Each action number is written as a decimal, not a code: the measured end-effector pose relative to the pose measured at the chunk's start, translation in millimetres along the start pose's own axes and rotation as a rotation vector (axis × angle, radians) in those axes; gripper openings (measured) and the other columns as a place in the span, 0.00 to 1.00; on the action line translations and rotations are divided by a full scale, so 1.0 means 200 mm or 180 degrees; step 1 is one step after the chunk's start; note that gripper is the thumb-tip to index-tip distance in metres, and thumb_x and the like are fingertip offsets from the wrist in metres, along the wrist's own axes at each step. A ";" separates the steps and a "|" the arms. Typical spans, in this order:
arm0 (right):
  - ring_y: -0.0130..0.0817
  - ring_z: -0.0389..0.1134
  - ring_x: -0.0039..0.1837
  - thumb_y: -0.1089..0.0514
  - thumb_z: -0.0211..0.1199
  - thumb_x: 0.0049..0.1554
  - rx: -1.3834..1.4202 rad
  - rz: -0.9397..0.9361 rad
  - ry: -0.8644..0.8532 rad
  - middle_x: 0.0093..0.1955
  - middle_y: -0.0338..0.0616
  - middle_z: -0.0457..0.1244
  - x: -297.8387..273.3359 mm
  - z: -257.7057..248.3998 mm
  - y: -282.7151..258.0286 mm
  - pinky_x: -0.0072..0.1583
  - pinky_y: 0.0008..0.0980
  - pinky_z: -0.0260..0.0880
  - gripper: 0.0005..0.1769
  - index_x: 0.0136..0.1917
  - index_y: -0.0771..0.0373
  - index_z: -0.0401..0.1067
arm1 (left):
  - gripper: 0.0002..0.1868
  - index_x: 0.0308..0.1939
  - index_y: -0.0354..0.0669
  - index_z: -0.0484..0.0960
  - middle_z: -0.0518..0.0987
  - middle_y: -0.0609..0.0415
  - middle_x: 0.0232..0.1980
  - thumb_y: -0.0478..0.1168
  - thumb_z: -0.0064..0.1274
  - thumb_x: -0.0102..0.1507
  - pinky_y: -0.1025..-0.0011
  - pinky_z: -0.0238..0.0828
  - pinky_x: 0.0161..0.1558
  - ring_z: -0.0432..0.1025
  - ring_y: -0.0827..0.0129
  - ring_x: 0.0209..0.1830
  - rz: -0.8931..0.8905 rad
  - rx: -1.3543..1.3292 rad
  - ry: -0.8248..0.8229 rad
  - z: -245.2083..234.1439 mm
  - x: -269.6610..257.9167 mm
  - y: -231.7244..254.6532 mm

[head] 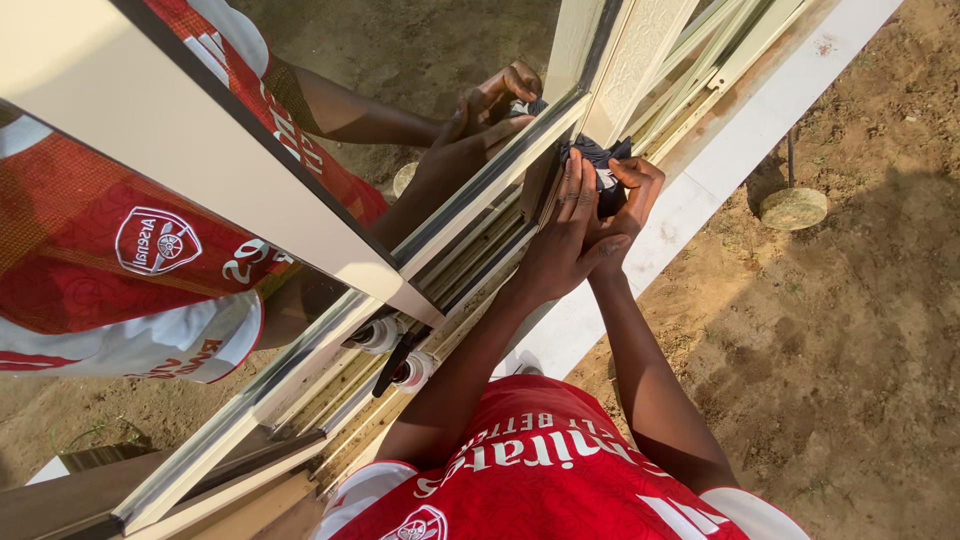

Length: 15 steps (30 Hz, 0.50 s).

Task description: The person cleans a window frame and the glass with a cloth, then uses a spray bottle to apply liquid and wipes the screen and frame.

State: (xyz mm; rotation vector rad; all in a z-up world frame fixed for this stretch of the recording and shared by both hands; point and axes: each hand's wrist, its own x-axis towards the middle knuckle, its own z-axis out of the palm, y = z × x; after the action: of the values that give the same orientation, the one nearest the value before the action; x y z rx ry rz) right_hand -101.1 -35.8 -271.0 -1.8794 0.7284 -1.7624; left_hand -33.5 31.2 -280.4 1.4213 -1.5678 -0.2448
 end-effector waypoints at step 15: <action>0.40 0.62 0.63 0.61 0.64 0.66 0.0364 -0.0233 0.0028 0.60 0.50 0.57 0.14 -0.03 -0.05 0.65 0.37 0.65 0.14 0.62 0.68 0.69 | 0.53 0.85 0.38 0.31 0.29 0.36 0.88 0.66 0.42 0.72 0.47 0.37 0.87 0.27 0.44 0.91 0.0292 -0.0044 0.0287 -0.06 0.07 0.10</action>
State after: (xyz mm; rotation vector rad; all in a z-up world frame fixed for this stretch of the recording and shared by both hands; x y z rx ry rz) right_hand -104.8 -45.7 -243.6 -1.8444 0.5563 -1.8180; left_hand -36.3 31.4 -253.1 1.3279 -1.5500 -0.1349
